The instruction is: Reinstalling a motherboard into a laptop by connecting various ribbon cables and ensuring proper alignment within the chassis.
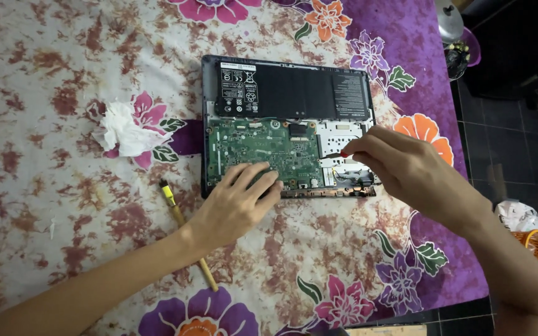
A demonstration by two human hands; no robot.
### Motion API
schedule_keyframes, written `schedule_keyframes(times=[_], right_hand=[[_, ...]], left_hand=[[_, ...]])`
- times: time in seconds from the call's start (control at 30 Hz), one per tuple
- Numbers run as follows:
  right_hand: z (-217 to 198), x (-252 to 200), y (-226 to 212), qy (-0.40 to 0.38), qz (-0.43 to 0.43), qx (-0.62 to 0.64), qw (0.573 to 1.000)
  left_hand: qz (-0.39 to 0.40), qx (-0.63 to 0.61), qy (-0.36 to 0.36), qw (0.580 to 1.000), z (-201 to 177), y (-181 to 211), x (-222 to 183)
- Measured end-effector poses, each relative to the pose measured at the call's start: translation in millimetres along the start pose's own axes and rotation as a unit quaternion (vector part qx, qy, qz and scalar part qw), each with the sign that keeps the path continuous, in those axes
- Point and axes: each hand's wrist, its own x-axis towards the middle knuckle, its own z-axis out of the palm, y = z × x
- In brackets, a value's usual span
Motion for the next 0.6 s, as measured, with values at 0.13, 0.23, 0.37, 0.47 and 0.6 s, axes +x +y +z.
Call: schedule_keyframes(times=[0.13,0.23,0.37,0.47,0.6], right_hand=[[5,2,5,-0.002,-0.005,0.004,1.000],[8,2,3,-0.015,0.000,0.020,1.000],[9,4,-10,-0.028,-0.065,0.070,0.995],[11,8,-18,-0.031,-0.084,0.077,0.993],[11,13,-22,-0.027,-0.091,0.079,0.992]], left_hand=[[-0.001,-0.007,-0.008,1.000,1,0,0],[-0.002,-0.013,0.002,1.000,-1,0,0],[0.000,-0.003,-0.006,1.000,-2,0,1],[0.001,-0.002,-0.003,1.000,-4,0,1],[0.004,0.005,-0.011,1.000,-4,0,0]])
